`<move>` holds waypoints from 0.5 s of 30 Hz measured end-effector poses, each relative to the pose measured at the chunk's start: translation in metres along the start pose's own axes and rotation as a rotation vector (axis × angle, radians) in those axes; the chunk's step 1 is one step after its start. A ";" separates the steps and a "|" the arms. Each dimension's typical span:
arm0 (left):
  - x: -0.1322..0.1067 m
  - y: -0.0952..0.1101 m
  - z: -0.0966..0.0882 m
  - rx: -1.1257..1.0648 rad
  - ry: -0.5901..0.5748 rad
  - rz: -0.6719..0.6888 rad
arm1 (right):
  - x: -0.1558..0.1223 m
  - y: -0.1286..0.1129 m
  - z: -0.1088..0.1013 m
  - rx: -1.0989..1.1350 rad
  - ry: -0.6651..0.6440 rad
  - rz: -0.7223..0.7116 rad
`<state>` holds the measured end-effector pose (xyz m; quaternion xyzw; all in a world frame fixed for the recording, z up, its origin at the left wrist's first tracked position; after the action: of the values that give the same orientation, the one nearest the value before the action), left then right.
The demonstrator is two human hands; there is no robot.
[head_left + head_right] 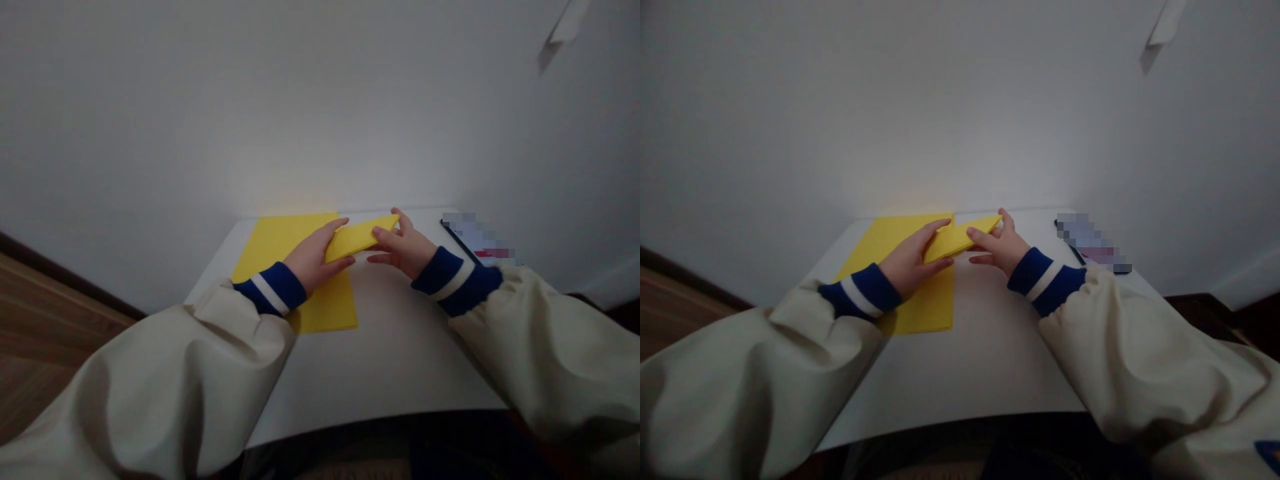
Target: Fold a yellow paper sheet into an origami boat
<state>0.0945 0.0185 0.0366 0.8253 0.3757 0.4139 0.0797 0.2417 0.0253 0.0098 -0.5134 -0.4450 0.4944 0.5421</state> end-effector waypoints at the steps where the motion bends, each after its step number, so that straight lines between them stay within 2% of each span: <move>1: 0.001 0.002 -0.002 -0.005 0.023 0.008 | -0.002 -0.004 0.003 0.044 -0.019 -0.037; 4: 0.004 0.008 -0.009 0.006 0.099 0.051 | -0.008 -0.009 0.018 0.067 -0.173 -0.117; 6: 0.005 0.015 -0.009 0.034 0.102 0.115 | -0.012 -0.006 0.027 0.031 -0.270 -0.126; 9: 0.004 0.024 -0.005 0.054 0.043 0.194 | -0.013 -0.006 0.032 0.001 -0.283 -0.179; 15: 0.003 0.025 0.002 0.000 -0.041 0.237 | -0.013 -0.016 0.035 -0.136 -0.305 -0.407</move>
<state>0.1111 0.0029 0.0483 0.8722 0.2739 0.4035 0.0379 0.2066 0.0166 0.0284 -0.3685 -0.6478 0.4157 0.5212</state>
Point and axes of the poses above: each hand's wrist, its own x-axis towards the middle knuckle, its own z-axis out of the palm, y = z × x, the point moved 8 cm from there along x, towards the middle knuckle, and after that the axes turned 13 degrees about y, right-handed, at the moved point
